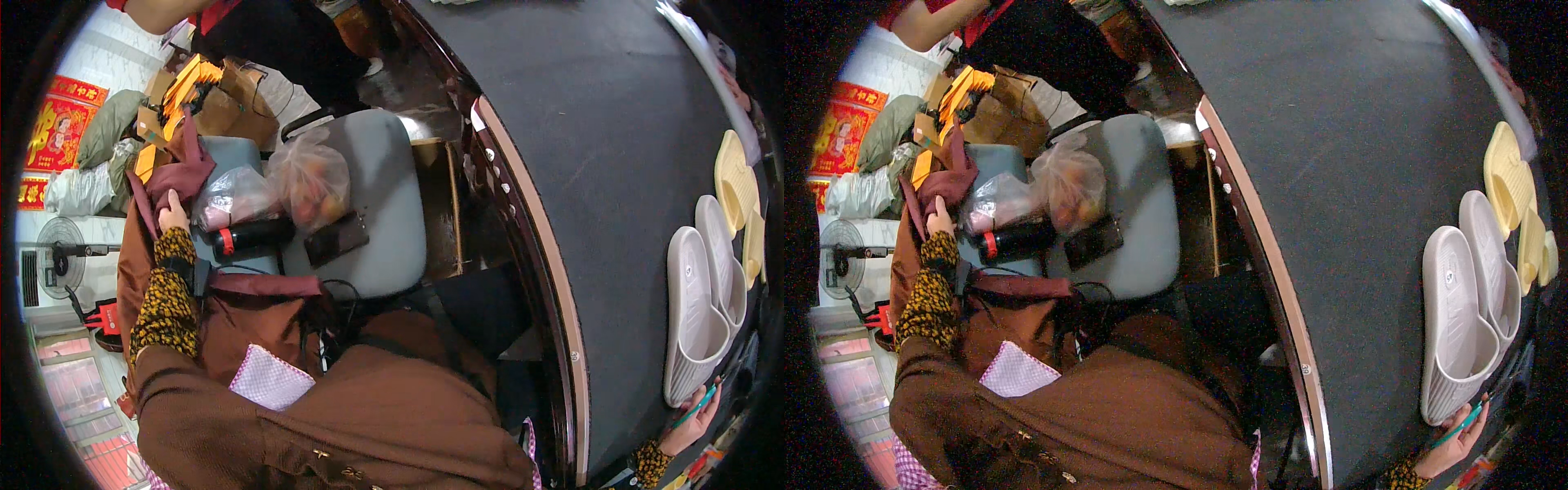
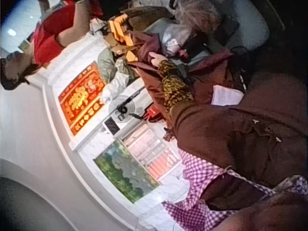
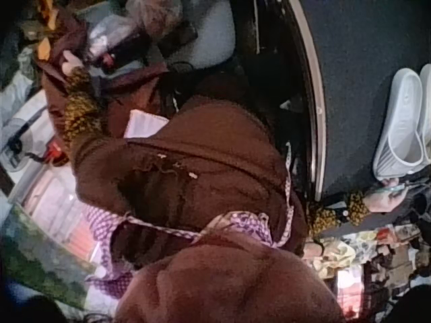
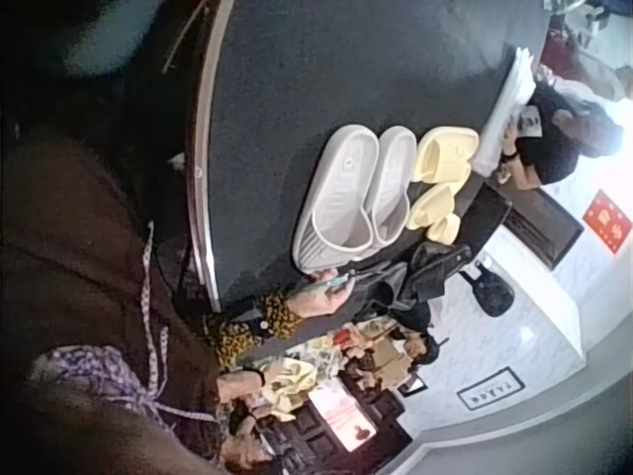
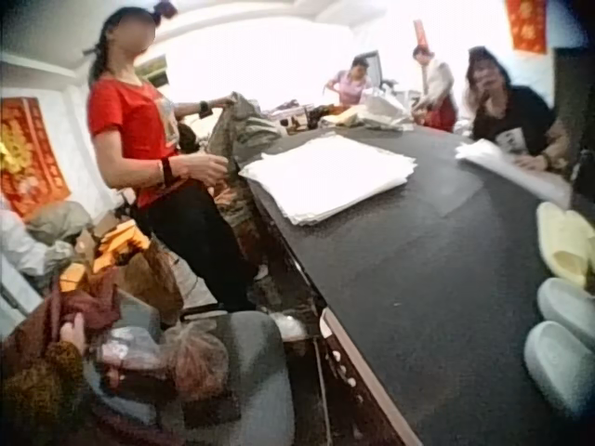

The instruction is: Trimming loose threads and excess material from foam sandals using scissors.

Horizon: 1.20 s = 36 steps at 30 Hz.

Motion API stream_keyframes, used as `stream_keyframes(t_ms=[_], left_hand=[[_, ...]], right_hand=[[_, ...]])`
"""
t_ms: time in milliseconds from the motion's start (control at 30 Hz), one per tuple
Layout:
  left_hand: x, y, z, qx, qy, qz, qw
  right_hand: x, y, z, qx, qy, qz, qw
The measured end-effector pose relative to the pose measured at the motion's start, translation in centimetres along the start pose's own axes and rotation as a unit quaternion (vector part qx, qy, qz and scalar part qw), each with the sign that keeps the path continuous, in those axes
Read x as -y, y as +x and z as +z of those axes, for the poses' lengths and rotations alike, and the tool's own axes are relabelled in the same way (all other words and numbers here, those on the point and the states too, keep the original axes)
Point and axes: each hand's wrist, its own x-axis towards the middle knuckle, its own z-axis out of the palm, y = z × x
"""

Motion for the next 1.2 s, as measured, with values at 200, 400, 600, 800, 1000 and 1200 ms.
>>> stream_keyframes(t_ms=[200, 400, 600, 800, 1000, 1200], left_hand=[[0.4, 3.9, 0.9, 0.102, -0.084, -0.12, 0.984], [4.1, 5.3, 2.1, 0.148, 0.027, -0.078, 0.985], [8.2, 5.2, 2.8, 0.118, 0.149, 0.053, 0.98], [7.1, 0.7, 2.7, 0.23, 0.155, -0.095, 0.956], [3.1, -4.0, 1.8, 0.233, 0.11, -0.187, 0.948], [1.7, -7.5, 0.3, 0.238, 0.399, 0.203, 0.862]], right_hand=[[-0.3, -0.1, -0.5, 0.011, -0.017, 0.045, 0.999], [0.3, -0.3, -1.5, 0.019, 0.022, 0.055, 0.998], [-0.1, 0.2, -1.1, 0.003, 0.033, 0.024, 0.999], [0.3, 0.1, -0.3, 0.003, 0.035, 0.045, 0.998], [0.5, 0.0, -0.4, 0.014, 0.051, 0.025, 0.998], [-0.3, -0.2, 1.0, 0.015, 0.05, 0.061, 0.997]])
